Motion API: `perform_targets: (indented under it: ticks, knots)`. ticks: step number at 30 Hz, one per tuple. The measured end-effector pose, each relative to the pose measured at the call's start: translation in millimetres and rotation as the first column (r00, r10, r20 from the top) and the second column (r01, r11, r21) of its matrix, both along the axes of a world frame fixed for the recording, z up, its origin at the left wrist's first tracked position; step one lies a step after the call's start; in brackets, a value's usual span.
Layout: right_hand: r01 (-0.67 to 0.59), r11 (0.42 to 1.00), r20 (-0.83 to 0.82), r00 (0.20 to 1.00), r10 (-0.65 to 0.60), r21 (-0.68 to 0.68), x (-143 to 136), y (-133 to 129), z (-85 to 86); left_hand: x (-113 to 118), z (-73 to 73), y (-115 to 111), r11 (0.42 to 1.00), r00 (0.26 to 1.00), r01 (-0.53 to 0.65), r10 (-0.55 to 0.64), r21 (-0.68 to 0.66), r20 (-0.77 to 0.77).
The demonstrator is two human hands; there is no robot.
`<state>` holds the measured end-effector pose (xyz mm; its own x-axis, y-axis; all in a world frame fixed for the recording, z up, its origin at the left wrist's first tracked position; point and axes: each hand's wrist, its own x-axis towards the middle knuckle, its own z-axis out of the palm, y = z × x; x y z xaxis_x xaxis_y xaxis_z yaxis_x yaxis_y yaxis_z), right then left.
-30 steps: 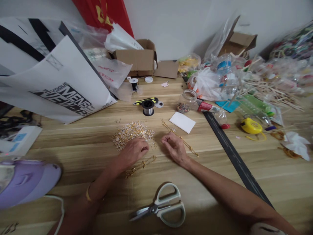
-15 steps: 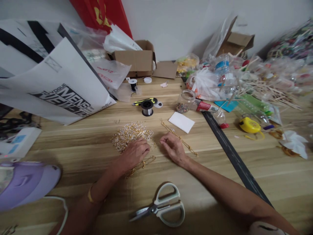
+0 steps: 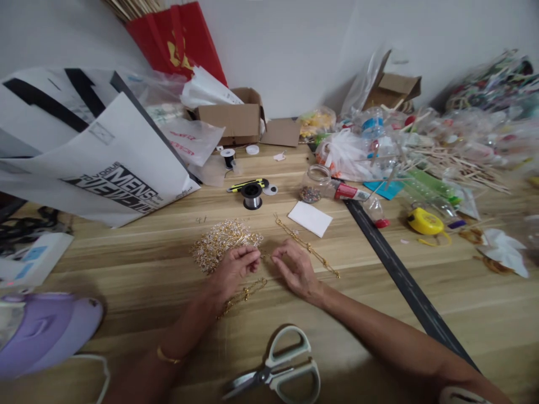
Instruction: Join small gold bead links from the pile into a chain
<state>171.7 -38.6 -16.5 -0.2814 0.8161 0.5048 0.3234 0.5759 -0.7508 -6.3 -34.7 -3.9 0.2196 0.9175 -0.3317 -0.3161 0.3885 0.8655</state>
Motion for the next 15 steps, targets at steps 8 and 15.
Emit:
perform_targets:
  ticks: [8, 15]
  knots:
    - [-0.023, 1.000, -0.039, 0.999, 0.023, 0.008, -3, -7, 9.0, 6, 0.0, -3, 0.976, 0.968, 0.042, 0.013, -0.214, 0.249]
    - [-0.042, 0.998, -0.080, 0.996, 0.038, -0.056, -5, -10, 11.4, 8, -5.1, -3, 0.973, 0.964, 0.067, -0.006, -0.222, 0.267]
